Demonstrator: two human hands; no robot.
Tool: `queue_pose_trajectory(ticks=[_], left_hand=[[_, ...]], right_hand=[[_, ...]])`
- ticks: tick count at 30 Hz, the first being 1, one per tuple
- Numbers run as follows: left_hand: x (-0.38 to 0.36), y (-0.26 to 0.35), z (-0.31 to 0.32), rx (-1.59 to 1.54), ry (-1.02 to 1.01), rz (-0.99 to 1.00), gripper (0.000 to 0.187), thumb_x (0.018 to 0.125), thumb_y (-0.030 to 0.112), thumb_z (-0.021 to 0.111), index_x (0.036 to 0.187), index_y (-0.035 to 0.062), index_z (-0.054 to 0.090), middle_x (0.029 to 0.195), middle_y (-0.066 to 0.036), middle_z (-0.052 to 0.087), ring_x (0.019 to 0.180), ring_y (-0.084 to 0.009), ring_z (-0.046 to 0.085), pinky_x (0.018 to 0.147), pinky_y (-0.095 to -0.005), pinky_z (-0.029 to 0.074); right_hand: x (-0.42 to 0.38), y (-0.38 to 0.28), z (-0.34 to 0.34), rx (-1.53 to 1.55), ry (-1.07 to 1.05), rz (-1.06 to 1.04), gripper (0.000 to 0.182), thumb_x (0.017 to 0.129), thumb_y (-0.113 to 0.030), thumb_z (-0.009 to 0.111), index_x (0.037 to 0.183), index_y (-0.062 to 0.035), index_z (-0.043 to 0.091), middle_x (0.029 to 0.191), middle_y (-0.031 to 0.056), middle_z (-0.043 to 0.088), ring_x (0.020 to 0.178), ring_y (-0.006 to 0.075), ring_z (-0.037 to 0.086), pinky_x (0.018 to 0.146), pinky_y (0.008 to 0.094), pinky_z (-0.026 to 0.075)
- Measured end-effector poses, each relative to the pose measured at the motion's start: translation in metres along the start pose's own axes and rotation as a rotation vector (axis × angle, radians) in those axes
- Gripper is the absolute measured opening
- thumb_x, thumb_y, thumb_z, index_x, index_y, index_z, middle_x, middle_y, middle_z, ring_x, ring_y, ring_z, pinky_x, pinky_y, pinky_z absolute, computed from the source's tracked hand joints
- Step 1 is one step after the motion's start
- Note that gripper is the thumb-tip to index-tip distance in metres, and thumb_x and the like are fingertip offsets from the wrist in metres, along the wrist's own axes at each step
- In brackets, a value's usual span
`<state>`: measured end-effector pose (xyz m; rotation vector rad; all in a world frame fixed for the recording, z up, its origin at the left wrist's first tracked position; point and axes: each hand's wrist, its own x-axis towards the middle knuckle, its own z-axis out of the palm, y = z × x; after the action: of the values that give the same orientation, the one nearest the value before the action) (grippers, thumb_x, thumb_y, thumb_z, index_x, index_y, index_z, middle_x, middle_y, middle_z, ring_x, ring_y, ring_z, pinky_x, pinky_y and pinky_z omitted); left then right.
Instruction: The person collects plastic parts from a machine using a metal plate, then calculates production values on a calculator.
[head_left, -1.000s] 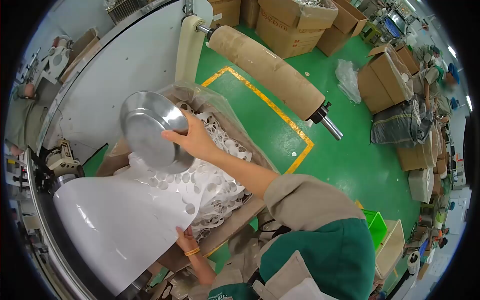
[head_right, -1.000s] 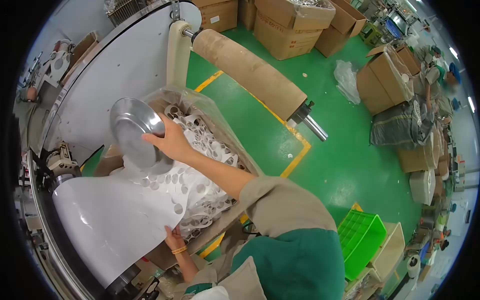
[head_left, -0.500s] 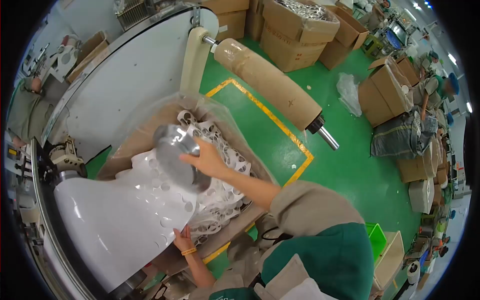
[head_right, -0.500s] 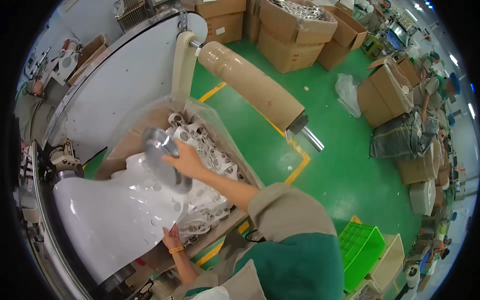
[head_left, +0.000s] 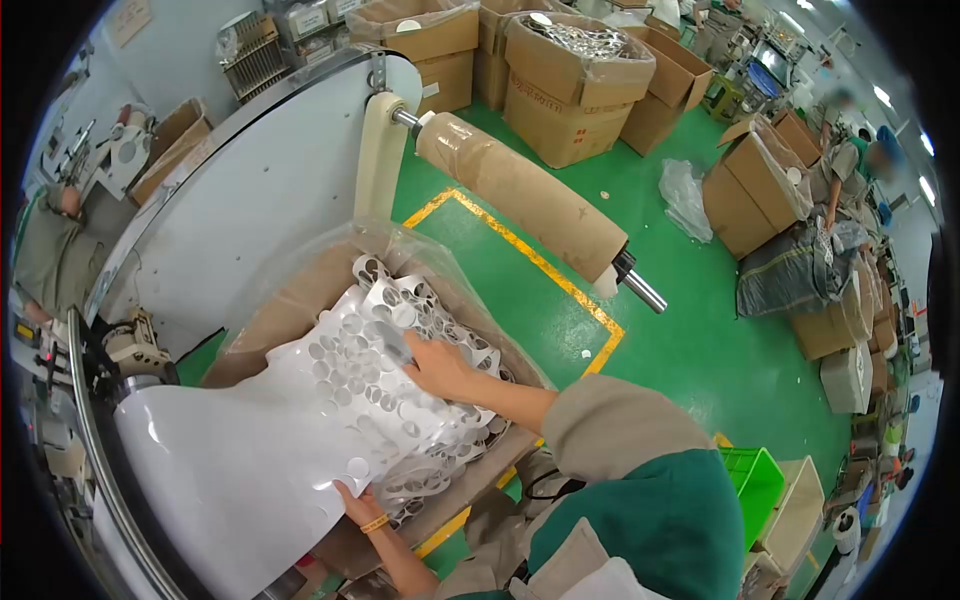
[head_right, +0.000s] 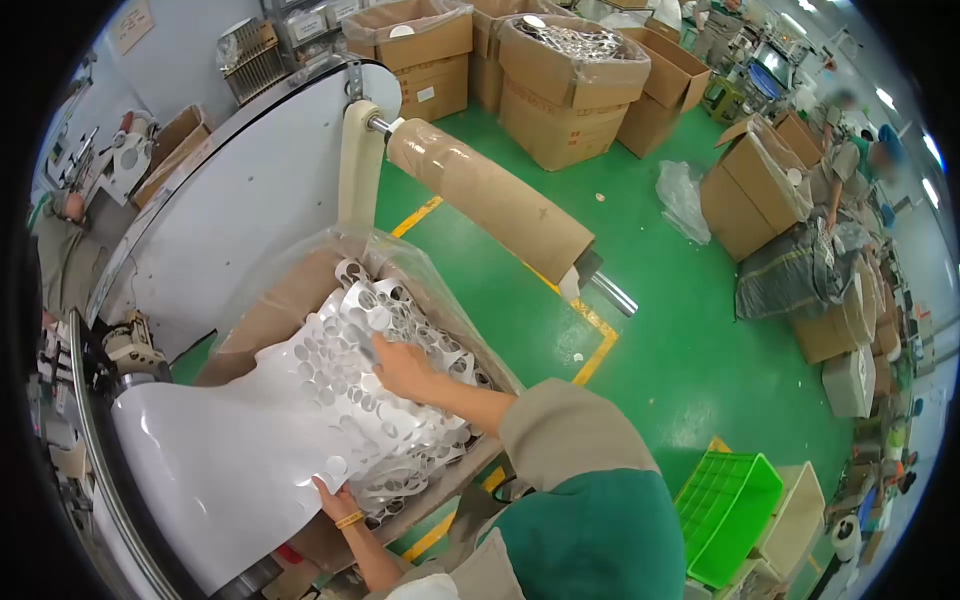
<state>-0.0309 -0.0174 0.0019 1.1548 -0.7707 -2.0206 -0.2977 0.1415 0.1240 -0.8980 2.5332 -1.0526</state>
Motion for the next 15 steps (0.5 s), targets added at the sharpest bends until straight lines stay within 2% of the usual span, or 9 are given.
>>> queue_pose_trajectory(ticks=[1,3,5,7,8,10,13,14,15], left_hand=[[0.003,-0.006,0.0,-0.023,-0.03,-0.031,0.046,0.086,0.028,0.052,0.118,-0.0013,0.038,0.113,-0.013,0.05,0.1,-0.0261,0.052,0.078,-0.038,0.049],[0.009,-0.026,0.007,-0.087,-0.02,0.013,0.045,0.086,0.025,0.052,0.12,0.0012,0.036,0.115,-0.013,0.049,0.101,-0.028,0.052,0.078,-0.0402,0.049],[-0.013,-0.032,0.037,-0.025,0.032,0.102,0.044,0.086,0.023,0.051,0.122,0.0033,0.034,0.117,-0.014,0.048,0.102,-0.03,0.051,0.079,-0.0428,0.048],[-0.036,-0.016,0.071,-0.108,0.001,-0.055,0.042,0.087,0.021,0.049,0.121,-0.0015,0.035,0.119,-0.015,0.046,0.106,-0.0281,0.049,0.087,-0.0404,0.046],[-0.036,-0.012,0.076,-0.184,-0.06,-0.089,0.041,0.088,0.02,0.048,0.119,-0.0037,0.036,0.119,-0.016,0.046,0.106,-0.0272,0.049,0.088,-0.0392,0.045],[-0.034,-0.005,0.081,-0.305,-0.249,-0.087,0.039,0.089,0.017,0.044,0.117,-0.0084,0.036,0.119,-0.018,0.046,0.107,-0.0259,0.048,0.092,-0.0378,0.043],[-0.047,0.009,0.094,-0.646,-0.34,-0.333,0.039,0.089,0.015,0.043,0.119,-0.0078,0.035,0.12,-0.019,0.044,0.109,-0.0263,0.047,0.093,-0.0373,0.042],[-0.045,0.003,0.088,-0.638,-0.42,-0.409,0.039,0.089,0.013,0.042,0.121,-0.008,0.033,0.122,-0.02,0.043,0.11,-0.0276,0.046,0.095,-0.0376,0.04],[-0.045,-0.004,0.088,-0.541,-0.393,-0.345,0.039,0.089,0.013,0.042,0.121,-0.0082,0.033,0.121,-0.02,0.044,0.109,-0.0279,0.046,0.095,-0.0379,0.041]], right_hand=[[0.005,0.032,0.033,-0.056,-0.033,0.117,0.044,0.076,-0.018,0.054,0.111,0.0021,0.036,0.076,0.0234,0.058,0.072,0.0415,0.056,0.065,0.0464,0.044],[0.005,0.096,0.096,0.007,-0.005,0.219,0.042,0.078,-0.018,0.051,0.112,0.0013,0.036,0.078,0.0235,0.059,0.074,0.04,0.057,0.067,0.0474,0.044],[0.015,0.095,0.119,0.039,-0.064,0.249,0.036,0.078,-0.015,0.049,0.108,0.0003,0.038,0.081,0.0238,0.059,0.076,0.0379,0.058,0.068,0.0481,0.044],[0.032,0.066,0.117,0.047,-0.205,0.271,0.022,0.075,-0.006,0.047,0.096,-0.001,0.041,0.084,0.0251,0.058,0.078,0.0372,0.058,0.07,0.0479,0.045],[0.043,0.061,0.128,-0.013,-0.182,0.241,0.027,0.074,-0.006,0.05,0.099,0.0005,0.042,0.082,0.025,0.058,0.078,0.0374,0.058,0.067,0.0469,0.045],[0.044,0.039,0.092,-0.064,-0.052,0.017,0.035,0.073,-0.01,0.054,0.105,0.0007,0.042,0.08,0.024,0.058,0.077,0.0373,0.058,0.064,0.0453,0.046],[0.032,-0.004,-0.015,-0.033,-0.055,0.042,0.045,0.072,-0.014,0.058,0.111,0.0008,0.04,0.08,0.022,0.059,0.078,0.0369,0.058,0.065,0.0454,0.046],[0.026,-0.016,-0.043,0.004,0.013,0.037,0.044,0.072,-0.016,0.06,0.109,0.0009,0.042,0.079,0.0222,0.059,0.077,0.0368,0.059,0.066,0.0446,0.046],[0.02,-0.027,-0.068,0.043,0.08,0.026,0.044,0.071,-0.017,0.062,0.107,0.0011,0.044,0.079,0.0223,0.059,0.076,0.0367,0.059,0.067,0.0438,0.046]])
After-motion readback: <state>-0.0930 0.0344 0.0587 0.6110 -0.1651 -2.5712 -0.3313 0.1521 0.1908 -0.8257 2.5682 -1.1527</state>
